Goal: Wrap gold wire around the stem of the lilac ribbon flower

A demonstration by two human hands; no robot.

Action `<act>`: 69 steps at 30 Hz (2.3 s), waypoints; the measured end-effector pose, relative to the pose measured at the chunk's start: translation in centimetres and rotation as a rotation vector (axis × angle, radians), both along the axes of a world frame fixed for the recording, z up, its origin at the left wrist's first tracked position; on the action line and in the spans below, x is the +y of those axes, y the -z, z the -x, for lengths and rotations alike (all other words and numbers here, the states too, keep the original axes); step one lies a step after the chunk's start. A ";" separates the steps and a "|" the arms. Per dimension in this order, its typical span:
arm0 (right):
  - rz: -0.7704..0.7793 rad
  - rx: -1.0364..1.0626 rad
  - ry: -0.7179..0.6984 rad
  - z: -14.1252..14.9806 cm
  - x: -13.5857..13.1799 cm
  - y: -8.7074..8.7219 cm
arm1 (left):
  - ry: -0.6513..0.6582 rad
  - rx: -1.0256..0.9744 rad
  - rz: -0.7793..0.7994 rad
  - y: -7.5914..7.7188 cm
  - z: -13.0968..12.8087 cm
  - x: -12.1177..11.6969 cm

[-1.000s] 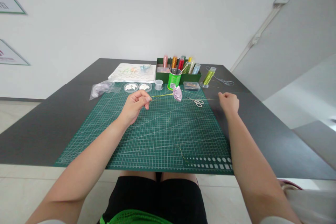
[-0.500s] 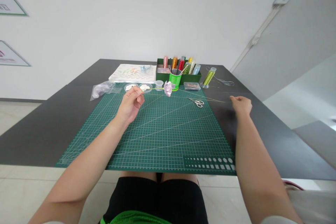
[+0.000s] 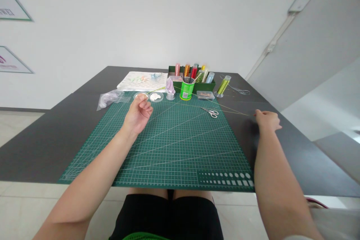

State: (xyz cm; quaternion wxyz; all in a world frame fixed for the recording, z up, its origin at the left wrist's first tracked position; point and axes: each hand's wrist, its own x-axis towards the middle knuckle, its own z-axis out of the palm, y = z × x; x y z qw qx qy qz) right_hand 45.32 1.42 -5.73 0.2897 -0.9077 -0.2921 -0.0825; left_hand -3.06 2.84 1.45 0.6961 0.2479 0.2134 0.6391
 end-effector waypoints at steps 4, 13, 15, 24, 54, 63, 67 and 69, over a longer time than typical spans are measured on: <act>0.007 0.161 0.235 -0.3 -0.8 -0.5 | 0.005 -0.104 0.010 -0.3 0.6 0.2; -0.155 -0.032 -0.004 4.2 0.5 -1.9 | 0.015 0.222 -0.192 1.4 -0.2 0.0; -0.248 -0.134 -0.326 7.3 1.3 -2.4 | 0.025 0.327 -0.217 2.0 -1.0 -0.7; -0.278 0.786 -1.583 24.9 -2.5 -1.1 | 0.039 0.676 -0.323 3.9 -3.4 -3.4; -0.559 0.978 -1.050 29.2 -5.2 -1.6 | -0.246 1.304 -0.648 5.6 -3.8 -4.3; -0.561 0.884 -1.133 28.2 -4.8 -1.9 | 0.133 0.972 -0.418 4.8 -3.5 -3.7; -0.543 0.889 -1.168 27.8 -4.6 -1.8 | 0.272 0.831 -0.324 5.2 -3.4 -3.1; -0.540 0.906 -1.176 27.7 -4.5 -1.8 | 0.319 0.794 -0.309 5.2 -3.4 -2.9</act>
